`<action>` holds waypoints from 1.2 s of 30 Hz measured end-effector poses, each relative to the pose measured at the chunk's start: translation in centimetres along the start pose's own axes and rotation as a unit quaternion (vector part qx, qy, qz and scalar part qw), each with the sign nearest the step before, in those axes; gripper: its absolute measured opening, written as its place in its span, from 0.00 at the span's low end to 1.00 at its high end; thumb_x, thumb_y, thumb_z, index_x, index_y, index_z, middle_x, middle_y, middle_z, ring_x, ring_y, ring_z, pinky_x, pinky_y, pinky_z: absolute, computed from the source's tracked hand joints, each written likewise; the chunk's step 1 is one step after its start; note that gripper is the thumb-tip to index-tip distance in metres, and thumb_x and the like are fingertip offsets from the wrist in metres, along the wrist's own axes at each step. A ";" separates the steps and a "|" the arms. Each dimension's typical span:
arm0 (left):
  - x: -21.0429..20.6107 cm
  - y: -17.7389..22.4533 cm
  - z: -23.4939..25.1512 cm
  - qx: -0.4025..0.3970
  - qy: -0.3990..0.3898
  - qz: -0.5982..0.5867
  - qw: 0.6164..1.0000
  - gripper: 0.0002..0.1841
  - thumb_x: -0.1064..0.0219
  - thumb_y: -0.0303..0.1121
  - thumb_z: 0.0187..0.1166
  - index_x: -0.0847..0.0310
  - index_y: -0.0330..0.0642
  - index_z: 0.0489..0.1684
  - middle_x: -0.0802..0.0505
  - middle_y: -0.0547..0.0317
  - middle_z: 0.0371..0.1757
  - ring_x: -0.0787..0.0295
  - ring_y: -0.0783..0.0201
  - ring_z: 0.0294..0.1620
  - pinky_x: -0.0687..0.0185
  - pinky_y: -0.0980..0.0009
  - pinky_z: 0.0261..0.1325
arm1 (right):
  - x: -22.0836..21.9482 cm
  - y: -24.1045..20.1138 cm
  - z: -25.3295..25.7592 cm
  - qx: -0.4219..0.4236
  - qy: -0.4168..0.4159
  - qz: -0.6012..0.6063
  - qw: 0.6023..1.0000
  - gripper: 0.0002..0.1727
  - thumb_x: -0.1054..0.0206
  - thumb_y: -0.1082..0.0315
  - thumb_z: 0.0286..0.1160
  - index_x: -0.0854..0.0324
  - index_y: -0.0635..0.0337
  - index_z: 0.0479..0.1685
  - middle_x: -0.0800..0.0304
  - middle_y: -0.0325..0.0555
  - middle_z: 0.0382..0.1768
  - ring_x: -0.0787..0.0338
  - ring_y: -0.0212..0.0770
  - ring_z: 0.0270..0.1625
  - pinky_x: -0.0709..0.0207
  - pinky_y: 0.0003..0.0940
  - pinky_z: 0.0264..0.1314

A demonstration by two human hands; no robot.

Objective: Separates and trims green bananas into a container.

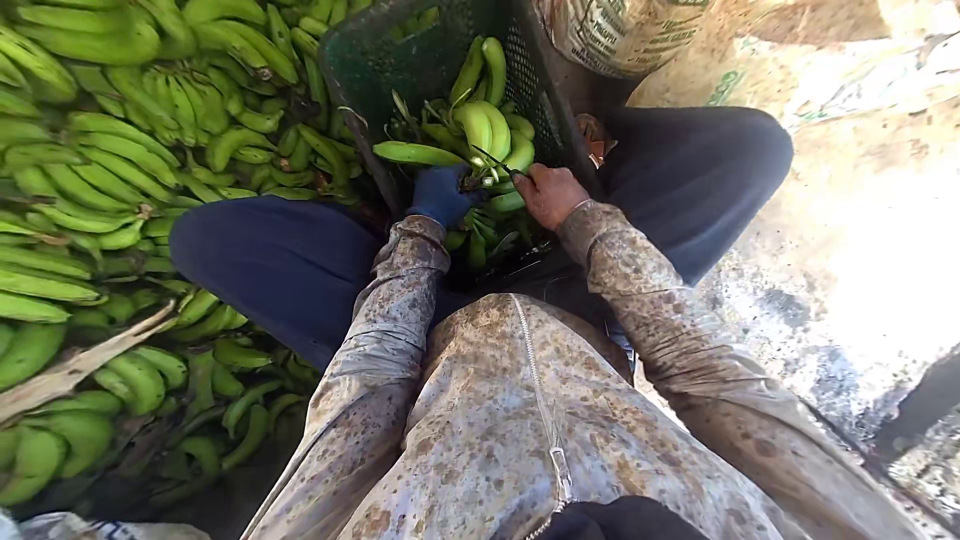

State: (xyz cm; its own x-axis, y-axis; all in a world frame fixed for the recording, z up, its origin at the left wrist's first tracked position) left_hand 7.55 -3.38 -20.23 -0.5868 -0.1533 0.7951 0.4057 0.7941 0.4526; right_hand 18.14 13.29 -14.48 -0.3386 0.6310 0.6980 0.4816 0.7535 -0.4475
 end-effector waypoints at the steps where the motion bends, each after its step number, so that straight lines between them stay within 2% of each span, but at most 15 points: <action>1: -0.2 -0.1 -0.2 -0.007 0.002 0.006 1.000 0.29 0.30 0.58 0.76 0.15 0.44 0.63 0.07 0.42 0.56 0.12 0.42 0.64 0.29 0.37 0.74 | 0.2 -0.3 0.2 -0.003 -0.020 -0.033 0.999 0.33 0.59 0.43 0.95 0.19 0.65 0.61 0.11 0.65 0.56 0.11 0.64 0.64 0.22 0.67 0.65; 4: -0.4 0.0 -0.2 -0.008 -0.005 0.014 1.000 0.30 0.31 0.60 0.77 0.16 0.47 0.68 0.07 0.45 0.60 0.14 0.44 0.69 0.32 0.38 0.78 | 0.9 -1.0 -0.1 -0.023 -0.039 -0.109 0.993 0.35 0.62 0.43 0.96 0.20 0.65 0.63 0.12 0.67 0.60 0.12 0.66 0.67 0.22 0.69 0.64; 8: -0.5 0.4 -0.8 -0.016 -0.001 0.013 1.000 0.27 0.31 0.56 0.78 0.15 0.43 0.63 0.07 0.43 0.57 0.14 0.42 0.67 0.31 0.38 0.76 | 0.5 -2.0 0.6 -0.047 -0.063 -0.143 0.987 0.34 0.63 0.45 0.97 0.21 0.66 0.65 0.15 0.68 0.66 0.15 0.66 0.72 0.24 0.69 0.67; 11: -0.9 0.7 -1.0 -0.018 0.004 0.032 0.999 0.26 0.32 0.52 0.78 0.15 0.45 0.66 0.08 0.44 0.61 0.16 0.42 0.70 0.34 0.38 0.79 | -0.6 -3.2 2.1 -0.023 -0.116 -0.185 0.975 0.27 0.58 0.60 0.96 0.23 0.75 0.69 0.19 0.74 0.70 0.20 0.70 0.77 0.27 0.72 0.72; 12: -0.9 0.6 -1.3 -0.012 0.002 0.039 0.999 0.26 0.32 0.52 0.78 0.16 0.46 0.68 0.08 0.44 0.62 0.16 0.42 0.71 0.35 0.38 0.79 | -0.8 -3.4 2.2 -0.015 -0.130 -0.189 0.973 0.27 0.58 0.61 0.96 0.23 0.76 0.69 0.21 0.75 0.71 0.22 0.71 0.78 0.29 0.71 0.73; 15: -0.7 0.6 -1.0 -0.002 -0.003 0.037 0.999 0.26 0.32 0.53 0.77 0.16 0.48 0.69 0.08 0.45 0.62 0.16 0.43 0.71 0.34 0.38 0.78 | -0.3 -2.8 1.0 -0.046 -0.122 -0.109 0.985 0.35 0.64 0.53 0.99 0.21 0.79 0.63 0.21 0.76 0.71 0.23 0.67 0.80 0.32 0.65 0.79; 18: -0.9 0.5 -0.4 -0.002 -0.013 0.041 0.999 0.26 0.31 0.55 0.77 0.16 0.48 0.67 0.08 0.45 0.61 0.15 0.43 0.70 0.32 0.39 0.78 | -1.4 -2.1 0.2 -0.066 -0.103 -0.059 0.991 0.35 0.66 0.54 0.99 0.21 0.78 0.64 0.21 0.75 0.72 0.24 0.66 0.81 0.32 0.63 0.80; 22: -1.1 0.3 -0.3 0.000 -0.014 0.035 0.999 0.27 0.31 0.52 0.77 0.18 0.47 0.71 0.08 0.44 0.63 0.16 0.43 0.71 0.34 0.40 0.79 | -3.2 -2.4 1.3 -0.087 -0.112 -0.050 0.989 0.30 0.62 0.60 0.97 0.24 0.78 0.70 0.24 0.73 0.77 0.26 0.65 0.83 0.33 0.62 0.82; 26: -0.8 -0.1 -0.4 0.026 -0.025 0.016 0.999 0.28 0.28 0.55 0.75 0.17 0.50 0.70 0.08 0.46 0.63 0.15 0.44 0.69 0.29 0.37 0.75 | -4.2 -1.2 -0.6 -0.090 -0.098 0.064 0.989 0.37 0.68 0.52 0.99 0.20 0.78 0.65 0.22 0.73 0.74 0.24 0.64 0.82 0.34 0.61 0.82; 30: 0.4 2.0 0.4 0.059 -0.099 0.116 0.987 0.31 0.31 0.59 0.75 0.20 0.44 0.68 0.10 0.37 0.61 0.15 0.35 0.66 0.26 0.29 0.65 | -4.3 -0.6 -0.4 -0.092 -0.085 0.088 0.988 0.37 0.67 0.52 0.99 0.19 0.77 0.63 0.20 0.72 0.73 0.23 0.62 0.82 0.33 0.60 0.82; 32: 1.1 2.9 1.0 0.070 -0.131 0.160 0.976 0.33 0.30 0.61 0.73 0.18 0.42 0.65 0.11 0.35 0.62 0.15 0.34 0.67 0.25 0.28 0.64 | -4.0 -0.4 -0.1 -0.084 -0.086 0.084 0.989 0.36 0.67 0.52 0.99 0.19 0.76 0.63 0.20 0.71 0.73 0.24 0.62 0.82 0.33 0.59 0.82; 34: 0.7 2.5 1.0 0.059 -0.135 0.144 0.979 0.33 0.30 0.60 0.74 0.17 0.40 0.63 0.11 0.34 0.60 0.15 0.34 0.66 0.26 0.29 0.65 | -4.0 -0.1 -0.5 -0.076 -0.093 0.101 0.988 0.36 0.66 0.51 0.99 0.20 0.76 0.63 0.21 0.71 0.73 0.24 0.61 0.82 0.33 0.59 0.82; 36: 0.7 1.6 0.9 0.041 -0.097 0.091 0.990 0.32 0.28 0.60 0.73 0.16 0.38 0.59 0.09 0.35 0.55 0.13 0.35 0.62 0.25 0.31 0.66 | -3.3 0.0 -1.4 -0.072 -0.069 0.151 0.984 0.35 0.64 0.50 0.98 0.18 0.74 0.59 0.17 0.70 0.68 0.19 0.61 0.77 0.30 0.59 0.78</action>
State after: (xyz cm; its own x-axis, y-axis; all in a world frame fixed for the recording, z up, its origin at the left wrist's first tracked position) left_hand 7.15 -1.72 -19.34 -0.6357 0.1063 0.7646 0.4639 0.8443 0.2684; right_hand 20.41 10.98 -16.01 -0.2642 0.8481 0.4592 0.6827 0.5008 -0.5321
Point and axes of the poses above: each hand's wrist, its own z-axis towards the middle knuckle, its own x-axis out of the back of the hand, y = z × x, the point moved 4 cm from there along z, towards the middle knuckle
